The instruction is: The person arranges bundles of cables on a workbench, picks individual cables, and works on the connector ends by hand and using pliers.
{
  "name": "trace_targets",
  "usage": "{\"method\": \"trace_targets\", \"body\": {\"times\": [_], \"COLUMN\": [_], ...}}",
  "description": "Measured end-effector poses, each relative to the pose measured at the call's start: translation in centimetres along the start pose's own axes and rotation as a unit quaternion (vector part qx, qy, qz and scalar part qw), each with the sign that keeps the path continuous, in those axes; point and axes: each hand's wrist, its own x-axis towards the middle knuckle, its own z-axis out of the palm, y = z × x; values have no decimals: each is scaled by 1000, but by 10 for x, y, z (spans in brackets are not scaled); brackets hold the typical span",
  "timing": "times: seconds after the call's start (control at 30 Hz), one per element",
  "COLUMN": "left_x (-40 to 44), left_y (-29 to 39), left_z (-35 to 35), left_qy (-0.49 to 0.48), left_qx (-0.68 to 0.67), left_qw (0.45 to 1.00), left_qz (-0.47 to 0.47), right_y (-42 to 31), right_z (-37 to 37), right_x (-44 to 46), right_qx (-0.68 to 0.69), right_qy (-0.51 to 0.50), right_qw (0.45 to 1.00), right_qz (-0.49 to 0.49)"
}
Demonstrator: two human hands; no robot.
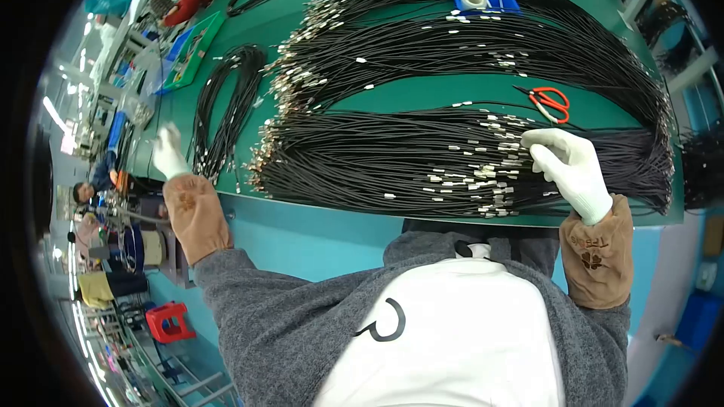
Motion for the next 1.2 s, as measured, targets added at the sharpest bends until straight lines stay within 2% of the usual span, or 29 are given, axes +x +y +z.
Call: {"method": "trace_targets", "body": {"times": [0.07,0.23,0.3,0.37,0.4,0.47,0.53,0.57,0.63,0.7,0.73,0.8,0.83,0.87,0.9,0.93,0.97,1.03,1.07,1.13,1.2], "left_x": [7,38,51,52,42,-2,-39,-40,-124,-182,-198,-163,-132,-97,-59,-37,-33,-38,-45,-56,-80], "left_y": [-63,-129,-130,-111,-91,-26,32,48,119,149,146,123,102,72,30,-4,-14,-14,-12,-8,25], "left_z": [-17,-73,-99,-107,-102,-67,-26,-5,71,125,143,147,145,131,108,83,63,34,29,27,61], "left_qy": [24,126,198,321,358,326,153,55,-94,-232,-258,-293,-250,-260,-265,-267,-246,-189,-174,-200,-242], "left_qx": [58,278,421,577,596,564,435,349,298,317,305,351,455,489,505,518,501,559,558,556,619], "left_qw": [993,941,869,729,703,757,877,922,929,894,855,839,803,771,769,768,796,791,807,798,746], "left_qz": [-101,-146,-171,-180,-148,-48,136,157,197,215,331,294,292,315,289,265,233,163,83,120,45], "right_y": [4,24,25,44,56,73,75,75,75,79,81,85,86,87,89,93,98,101,102,102,103], "right_z": [-5,-29,-35,-48,-53,-62,-71,-76,-82,-84,-82,-80,-79,-78,-77,-79,-81,-78,-74,-67,-61], "right_x": [0,-8,-8,-8,-7,-6,-7,-7,-7,-8,-11,-13,-15,-16,-15,-16,-15,-11,-8,-5,-2], "right_qx": [12,12,3,-15,-27,-48,-76,-102,-152,-153,-154,-151,-118,-78,-86,-79,-74,-62,-51,-103,-117], "right_qy": [11,67,96,108,109,107,119,125,132,128,126,118,126,129,136,138,141,162,155,221,241], "right_qw": [1000,997,995,993,993,993,990,986,978,978,979,981,985,987,984,986,987,983,985,967,960], "right_qz": [3,40,32,34,22,-4,15,29,56,52,45,24,-11,-52,-74,-56,-37,-54,-63,-75,-86]}}
